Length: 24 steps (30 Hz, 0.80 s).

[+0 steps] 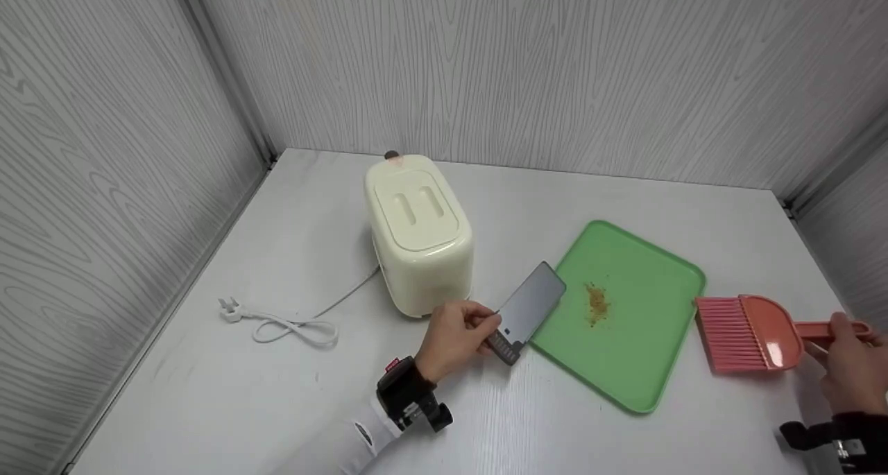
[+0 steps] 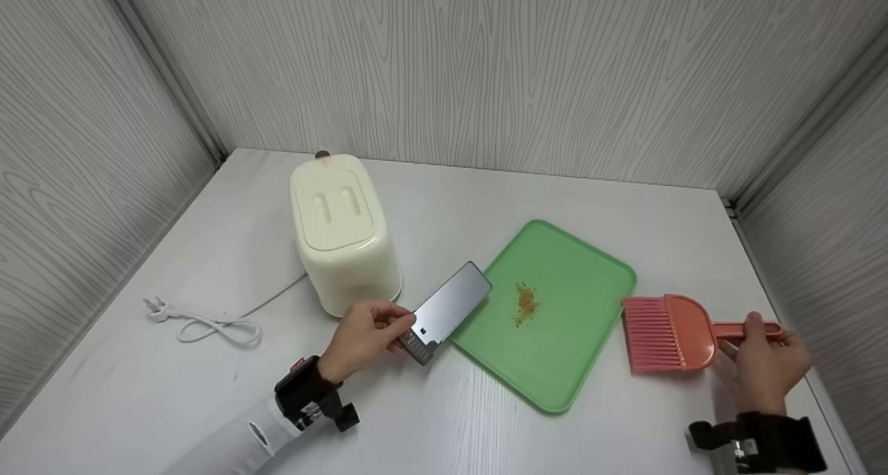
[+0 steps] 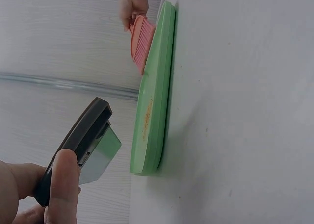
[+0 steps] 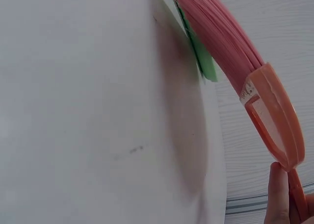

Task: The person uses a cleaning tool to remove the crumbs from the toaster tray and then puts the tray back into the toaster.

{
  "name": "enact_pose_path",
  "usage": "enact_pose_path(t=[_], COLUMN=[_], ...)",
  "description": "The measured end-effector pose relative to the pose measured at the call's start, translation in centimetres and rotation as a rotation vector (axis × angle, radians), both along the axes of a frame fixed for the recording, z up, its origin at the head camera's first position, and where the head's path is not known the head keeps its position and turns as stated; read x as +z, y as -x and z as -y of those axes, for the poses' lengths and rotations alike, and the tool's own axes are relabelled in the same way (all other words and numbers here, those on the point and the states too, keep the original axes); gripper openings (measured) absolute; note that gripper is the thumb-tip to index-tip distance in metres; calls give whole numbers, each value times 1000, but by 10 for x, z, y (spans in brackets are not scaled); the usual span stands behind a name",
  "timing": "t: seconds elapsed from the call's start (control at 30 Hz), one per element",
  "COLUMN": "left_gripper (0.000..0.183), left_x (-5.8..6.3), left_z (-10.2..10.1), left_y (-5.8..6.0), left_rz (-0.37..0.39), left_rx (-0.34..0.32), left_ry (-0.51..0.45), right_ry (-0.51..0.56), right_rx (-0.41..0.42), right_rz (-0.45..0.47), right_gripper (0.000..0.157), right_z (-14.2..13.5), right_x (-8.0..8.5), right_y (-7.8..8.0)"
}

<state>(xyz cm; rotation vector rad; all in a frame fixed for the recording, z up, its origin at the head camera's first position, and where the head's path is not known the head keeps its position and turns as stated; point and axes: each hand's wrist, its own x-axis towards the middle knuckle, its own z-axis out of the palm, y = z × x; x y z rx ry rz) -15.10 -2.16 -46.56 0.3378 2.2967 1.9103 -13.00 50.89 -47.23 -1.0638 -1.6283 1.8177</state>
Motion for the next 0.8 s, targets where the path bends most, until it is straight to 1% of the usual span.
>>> enact_pose_path(t=[0.17, 0.3, 0.37, 0.43, 0.57, 0.67, 0.8], left_gripper=[13, 13, 14, 14, 13, 13, 13], left_x=[-1, -1, -1, -1, -1, -1, -1], left_z=[0, 0, 0, 1, 1, 1, 1], left_y=[1, 2, 2, 2, 2, 2, 1], left_rz=[-9, -3, 7, 15, -8, -27, -24], left_rx=[-4, -2, 1, 3, 2, 6, 4], left_ry=[5, 8, 4, -1, 6, 14, 14], right_ry=[-36, -30, -30, -24, 15, 46, 39], right_rx=[30, 46, 55, 69, 84, 96, 81], right_rz=[28, 32, 59, 84, 128, 135, 137], right_gripper=[11, 12, 12, 12, 14, 15, 13], right_z=[-6, -10, -12, -14, -19, -24, -29], right_x=[-3, -4, -4, -5, -5, -6, -7], right_y=[-2, -2, -1, -1, -1, -3, -6])
